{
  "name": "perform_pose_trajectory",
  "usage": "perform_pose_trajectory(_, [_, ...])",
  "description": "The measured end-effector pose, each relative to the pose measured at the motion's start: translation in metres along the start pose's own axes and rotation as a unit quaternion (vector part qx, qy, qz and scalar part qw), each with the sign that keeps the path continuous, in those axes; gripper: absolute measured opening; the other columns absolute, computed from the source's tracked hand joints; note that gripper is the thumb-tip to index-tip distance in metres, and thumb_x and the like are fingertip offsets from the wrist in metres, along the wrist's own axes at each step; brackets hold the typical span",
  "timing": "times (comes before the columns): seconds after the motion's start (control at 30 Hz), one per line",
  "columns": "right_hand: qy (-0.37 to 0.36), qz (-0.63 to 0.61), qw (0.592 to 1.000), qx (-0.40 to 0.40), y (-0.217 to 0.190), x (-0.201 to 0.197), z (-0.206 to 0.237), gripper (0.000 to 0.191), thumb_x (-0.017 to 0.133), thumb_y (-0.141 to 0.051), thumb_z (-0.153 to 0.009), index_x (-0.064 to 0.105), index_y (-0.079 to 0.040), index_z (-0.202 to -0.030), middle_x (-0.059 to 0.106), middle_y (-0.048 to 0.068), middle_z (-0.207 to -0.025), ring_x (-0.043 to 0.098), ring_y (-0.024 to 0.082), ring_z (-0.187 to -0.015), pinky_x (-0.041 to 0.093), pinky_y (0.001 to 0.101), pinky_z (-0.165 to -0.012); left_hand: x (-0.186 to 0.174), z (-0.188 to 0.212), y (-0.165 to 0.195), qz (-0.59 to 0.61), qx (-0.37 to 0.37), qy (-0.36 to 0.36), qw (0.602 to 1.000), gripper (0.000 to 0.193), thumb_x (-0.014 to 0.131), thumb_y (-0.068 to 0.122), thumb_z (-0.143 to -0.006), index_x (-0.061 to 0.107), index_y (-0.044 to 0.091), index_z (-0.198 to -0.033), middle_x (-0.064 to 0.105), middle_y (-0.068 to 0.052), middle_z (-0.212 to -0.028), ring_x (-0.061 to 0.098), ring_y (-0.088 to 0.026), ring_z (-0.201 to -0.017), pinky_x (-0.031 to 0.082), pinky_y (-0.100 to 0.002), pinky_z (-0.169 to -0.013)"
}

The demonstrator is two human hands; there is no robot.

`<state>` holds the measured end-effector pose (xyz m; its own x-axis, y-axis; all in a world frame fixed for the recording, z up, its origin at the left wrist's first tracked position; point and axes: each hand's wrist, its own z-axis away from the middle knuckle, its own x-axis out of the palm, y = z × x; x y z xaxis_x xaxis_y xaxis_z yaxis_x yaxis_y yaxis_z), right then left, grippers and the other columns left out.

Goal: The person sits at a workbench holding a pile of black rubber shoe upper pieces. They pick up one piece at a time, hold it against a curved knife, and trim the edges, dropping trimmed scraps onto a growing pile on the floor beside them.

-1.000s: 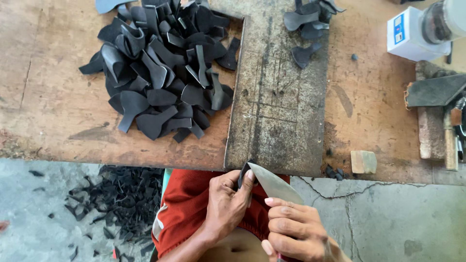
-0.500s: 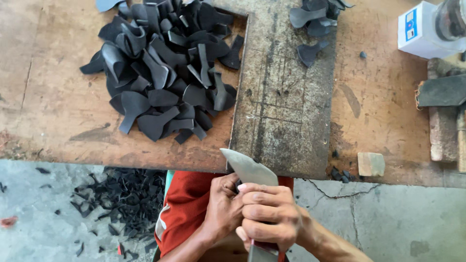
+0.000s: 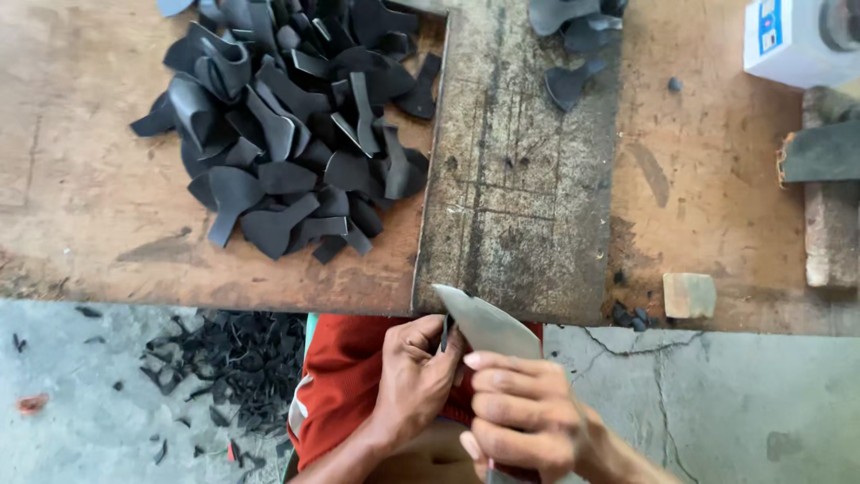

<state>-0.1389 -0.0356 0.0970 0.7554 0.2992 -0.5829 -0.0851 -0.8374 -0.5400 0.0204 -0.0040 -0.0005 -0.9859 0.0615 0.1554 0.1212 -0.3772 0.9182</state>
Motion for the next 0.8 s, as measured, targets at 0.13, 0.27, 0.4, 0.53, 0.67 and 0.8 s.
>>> perform_pose_trajectory(0.13, [-0.014,-0.021,0.999,-0.036,0.026,0.013,-0.009,0.017,0.077,-0.01,-0.085,0.063,-0.002,-0.081,0.058,0.008,-0.081,0.067,0.027,-0.077,0.061,0.0506,-0.095,-0.005,-0.003,0.005,0.135,0.102,-0.054,0.984,0.008,0.068,0.007,-0.091,0.07,-0.001,-0.092,0.068,0.001,-0.083,0.058,-0.004,-0.076,0.051,-0.022,-0.065])
perform_pose_trajectory(0.27, [-0.001,0.003,1.0,-0.004,0.041,0.002,-0.035,0.017,0.077,-0.011,-0.085,0.063,-0.001,-0.08,0.061,0.009,-0.079,0.067,0.029,-0.077,0.061,0.0523,-0.095,-0.002,0.001,0.021,0.107,0.155,-0.049,0.981,0.016,0.067,0.014,-0.095,0.068,-0.001,-0.095,0.066,0.001,-0.085,0.058,-0.003,-0.081,0.051,-0.022,-0.068])
perform_pose_trajectory(0.4, [0.031,0.073,0.996,0.037,0.031,-0.028,-0.039,0.019,0.079,-0.019,-0.083,0.069,-0.003,-0.082,0.066,0.008,-0.08,0.07,0.027,-0.081,0.059,0.0524,-0.097,0.003,0.0,0.033,0.079,-0.036,-0.01,0.996,0.044,0.064,0.031,-0.104,0.067,-0.001,-0.075,0.059,0.0,-0.057,0.048,-0.005,-0.048,0.038,-0.023,-0.043])
perform_pose_trajectory(0.53, [0.071,0.129,0.974,0.172,-0.006,-0.037,-0.012,0.02,0.074,-0.014,-0.089,0.065,-0.001,-0.078,0.066,0.007,-0.079,0.073,0.025,-0.083,0.062,0.0513,-0.101,0.004,0.002,0.037,0.139,-0.058,-0.017,0.988,0.038,0.063,0.033,-0.101,0.069,0.002,-0.08,0.058,0.0,-0.053,0.046,-0.005,-0.042,0.035,-0.024,-0.039])
perform_pose_trajectory(0.67, [0.066,0.118,0.978,0.162,-0.021,-0.033,0.002,0.021,0.077,-0.016,-0.084,0.064,-0.002,-0.074,0.065,0.005,-0.075,0.073,0.022,-0.081,0.062,0.0507,-0.098,0.005,0.001,0.041,0.146,-0.061,-0.014,0.987,0.037,0.063,0.032,-0.1,0.07,0.002,-0.08,0.059,-0.001,-0.053,0.047,-0.006,-0.042,0.036,-0.024,-0.04])
perform_pose_trajectory(0.8, [0.066,0.111,0.98,0.154,-0.028,-0.025,-0.003,0.015,0.072,-0.004,-0.083,0.062,-0.003,-0.072,0.065,0.007,-0.075,0.073,0.023,-0.08,0.063,0.05,-0.095,0.006,0.002,0.044,0.136,-0.058,-0.005,0.989,0.038,0.063,0.032,-0.101,0.07,0.001,-0.08,0.059,-0.001,-0.054,0.048,-0.006,-0.042,0.037,-0.023,-0.04])
